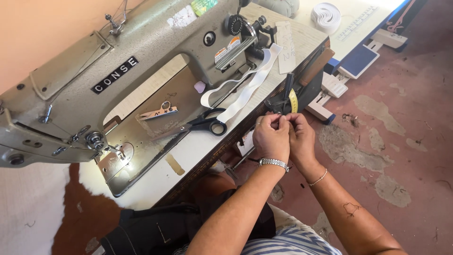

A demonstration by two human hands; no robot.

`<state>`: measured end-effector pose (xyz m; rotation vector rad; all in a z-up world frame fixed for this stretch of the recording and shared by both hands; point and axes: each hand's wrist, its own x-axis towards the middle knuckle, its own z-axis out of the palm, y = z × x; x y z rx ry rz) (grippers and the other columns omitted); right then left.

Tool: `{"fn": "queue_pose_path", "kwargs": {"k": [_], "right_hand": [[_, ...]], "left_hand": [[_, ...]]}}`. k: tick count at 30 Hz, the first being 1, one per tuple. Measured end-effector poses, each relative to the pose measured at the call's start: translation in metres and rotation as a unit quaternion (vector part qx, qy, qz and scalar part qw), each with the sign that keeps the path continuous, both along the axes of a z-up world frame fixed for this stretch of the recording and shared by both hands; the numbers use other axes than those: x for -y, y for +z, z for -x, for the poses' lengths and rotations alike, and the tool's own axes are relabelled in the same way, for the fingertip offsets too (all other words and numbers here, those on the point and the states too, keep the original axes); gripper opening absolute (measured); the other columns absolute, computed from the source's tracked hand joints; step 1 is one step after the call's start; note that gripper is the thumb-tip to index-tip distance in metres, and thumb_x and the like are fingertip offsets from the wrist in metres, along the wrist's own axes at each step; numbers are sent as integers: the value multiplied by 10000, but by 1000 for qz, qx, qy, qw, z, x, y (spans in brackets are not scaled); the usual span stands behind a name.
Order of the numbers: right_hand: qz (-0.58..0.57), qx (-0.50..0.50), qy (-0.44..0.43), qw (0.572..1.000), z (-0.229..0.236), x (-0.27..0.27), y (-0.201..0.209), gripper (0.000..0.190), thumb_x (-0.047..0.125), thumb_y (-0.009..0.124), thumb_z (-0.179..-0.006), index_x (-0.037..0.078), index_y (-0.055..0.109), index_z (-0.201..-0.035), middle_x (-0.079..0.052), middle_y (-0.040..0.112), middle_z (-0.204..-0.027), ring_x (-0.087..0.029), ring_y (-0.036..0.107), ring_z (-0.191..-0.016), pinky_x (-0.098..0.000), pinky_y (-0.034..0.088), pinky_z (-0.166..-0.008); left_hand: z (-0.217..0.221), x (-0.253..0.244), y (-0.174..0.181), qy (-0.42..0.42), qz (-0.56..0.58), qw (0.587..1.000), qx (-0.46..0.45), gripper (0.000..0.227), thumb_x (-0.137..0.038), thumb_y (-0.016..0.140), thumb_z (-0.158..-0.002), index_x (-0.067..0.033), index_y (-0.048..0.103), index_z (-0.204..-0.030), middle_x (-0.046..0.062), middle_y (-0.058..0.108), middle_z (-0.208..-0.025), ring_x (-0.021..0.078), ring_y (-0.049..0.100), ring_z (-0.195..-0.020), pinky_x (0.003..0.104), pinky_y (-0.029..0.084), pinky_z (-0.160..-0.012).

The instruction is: Inserting an elastic band into the waistband of a pair of trousers at a sewing station.

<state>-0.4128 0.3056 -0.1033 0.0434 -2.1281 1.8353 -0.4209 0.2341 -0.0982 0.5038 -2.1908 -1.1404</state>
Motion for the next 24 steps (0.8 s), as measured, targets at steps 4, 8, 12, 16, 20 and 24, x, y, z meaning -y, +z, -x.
{"fn": "queue_pose_path", "kwargs": {"k": [4, 8, 12, 16, 20, 24], "right_hand": [[-50, 8, 0, 999, -5, -6, 5, 83, 110, 693, -1021, 84, 711, -1098, -154, 744, -907, -260, 694, -862, -418, 545, -796], [-65, 55, 3, 996, -15, -3, -1, 136, 89, 660, -1012, 118, 732, -1123, -145, 760, -907, -276, 724, -920, -428, 546, -868], [-114, 81, -10, 990, -29, -8, -5, 155, 159, 679, -1011, 117, 705, -1157, -179, 756, -962, -368, 702, -1014, -485, 522, -905], [-199, 177, 9, 964, -57, -23, -31, 294, 265, 616, -1008, 98, 660, -1246, -274, 718, -1073, -484, 634, -1147, -603, 464, -976], [-57, 132, 0, 990, -63, -40, -44, 156, 56, 589, -1020, -10, 658, -1143, -168, 641, -690, -256, 639, -584, -363, 530, -566], [-8, 66, 22, 998, -57, -43, -13, 143, 29, 580, -1048, -63, 628, -1147, -178, 608, -770, -241, 620, -687, -381, 554, -622]], "left_hand": [[-18, -1, 11, -100, -77, 991, 43, 366, -277, 807, -763, -164, 741, -1104, 36, 708, -1043, 273, 725, -958, 379, 601, -814], [-36, 4, 36, -113, -103, 979, 135, 480, -225, 773, -763, -249, 682, -1234, -34, 658, -1169, 196, 717, -999, 370, 591, -880], [-32, 11, 37, -175, -116, 959, 191, 556, -234, 712, -816, -236, 599, -1360, 7, 603, -1318, 241, 689, -1118, 396, 556, -962], [-43, 19, 46, -261, -34, 919, 295, 839, -320, 694, -828, -162, 349, -1576, 109, 388, -1561, 393, 560, -1316, 571, 457, -1055], [-68, 52, 90, -289, 211, 914, 194, 355, -312, 647, -910, -232, 654, -1255, 27, 601, -1248, 324, 712, -1073, 507, 587, -845], [-58, 110, 114, -114, 478, 871, -26, 89, -139, 668, -808, -84, 722, -852, 113, 660, -785, 347, 707, -677, 475, 538, -588]]}}
